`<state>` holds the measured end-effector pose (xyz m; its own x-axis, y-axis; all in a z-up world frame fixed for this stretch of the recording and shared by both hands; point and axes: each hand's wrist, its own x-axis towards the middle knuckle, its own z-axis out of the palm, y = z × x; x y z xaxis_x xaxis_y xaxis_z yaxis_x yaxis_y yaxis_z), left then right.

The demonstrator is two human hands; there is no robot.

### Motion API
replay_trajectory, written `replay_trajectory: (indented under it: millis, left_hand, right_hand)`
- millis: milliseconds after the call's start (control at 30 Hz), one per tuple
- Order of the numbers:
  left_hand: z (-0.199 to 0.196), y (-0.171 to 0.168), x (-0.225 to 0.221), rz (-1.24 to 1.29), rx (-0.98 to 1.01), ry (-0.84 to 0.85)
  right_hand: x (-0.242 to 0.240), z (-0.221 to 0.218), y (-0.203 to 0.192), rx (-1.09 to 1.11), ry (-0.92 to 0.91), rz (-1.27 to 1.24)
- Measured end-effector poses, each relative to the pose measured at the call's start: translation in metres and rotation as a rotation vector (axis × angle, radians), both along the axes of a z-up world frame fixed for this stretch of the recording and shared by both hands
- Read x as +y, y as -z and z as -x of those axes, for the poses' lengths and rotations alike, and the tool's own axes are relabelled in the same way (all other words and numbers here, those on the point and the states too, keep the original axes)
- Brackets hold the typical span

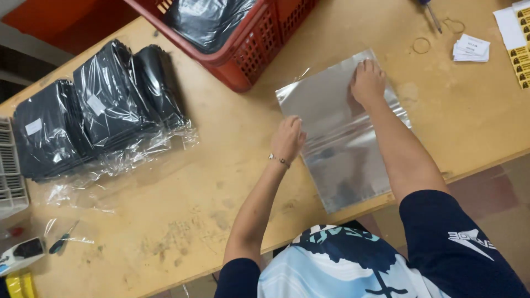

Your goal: Packaging stacks of black plastic bags into clear plastic sleeves and placing them in a storage crate

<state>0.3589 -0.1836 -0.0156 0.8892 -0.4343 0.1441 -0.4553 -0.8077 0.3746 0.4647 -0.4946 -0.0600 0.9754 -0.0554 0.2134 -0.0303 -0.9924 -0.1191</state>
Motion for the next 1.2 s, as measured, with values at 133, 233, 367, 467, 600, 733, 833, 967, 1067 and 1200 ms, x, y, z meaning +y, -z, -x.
replay_trajectory:
  millis: [133,233,367,467,600,733,833,967,1067,1200]
  left_hand:
    - [-0.019,-0.084,-0.025,-0.194,0.12,-0.088]
    - [-0.046,-0.045,-0.03,-0.208,0.081,-0.215]
    - [-0.071,0.016,-0.025,-0.25,0.294,-0.328]
    - [-0.071,0.047,-0.019,-0.298,0.208,-0.315]
    - [-0.07,0.067,-0.015,-0.353,0.003,-0.298]
    - [-0.07,0.046,-0.018,-0.352,0.033,-0.293]
    - [-0.075,0.052,-0.011,-0.324,0.065,-0.307]
    - [-0.074,0.046,-0.009,-0.234,0.154,-0.418]
    - [-0.08,0.043,-0.006,-0.146,0.237,-0.531]
    - [-0.087,0.017,-0.007,0.033,0.244,-0.535]
  right_hand:
    - [-0.001,-0.006,-0.007,-0.031,-0.08,0.056]
    - [0.002,0.004,-0.016,-0.354,-0.124,0.203]
    - [-0.019,-0.019,0.01,-0.335,-0.156,0.192]
    - [-0.023,-0.019,0.001,-0.242,-0.173,0.14]
    - [-0.024,-0.021,0.013,-0.322,-0.21,0.158]
    - [-0.016,-0.018,-0.014,-0.326,-0.254,0.101]
    - [-0.008,-0.012,-0.012,-0.195,-0.211,-0.033]
    - [0.007,0.007,-0.037,0.11,-0.199,-0.329]
    - [0.022,0.022,-0.072,0.334,-0.352,-0.616]
    - [0.038,0.033,-0.138,0.732,-0.369,-1.442]
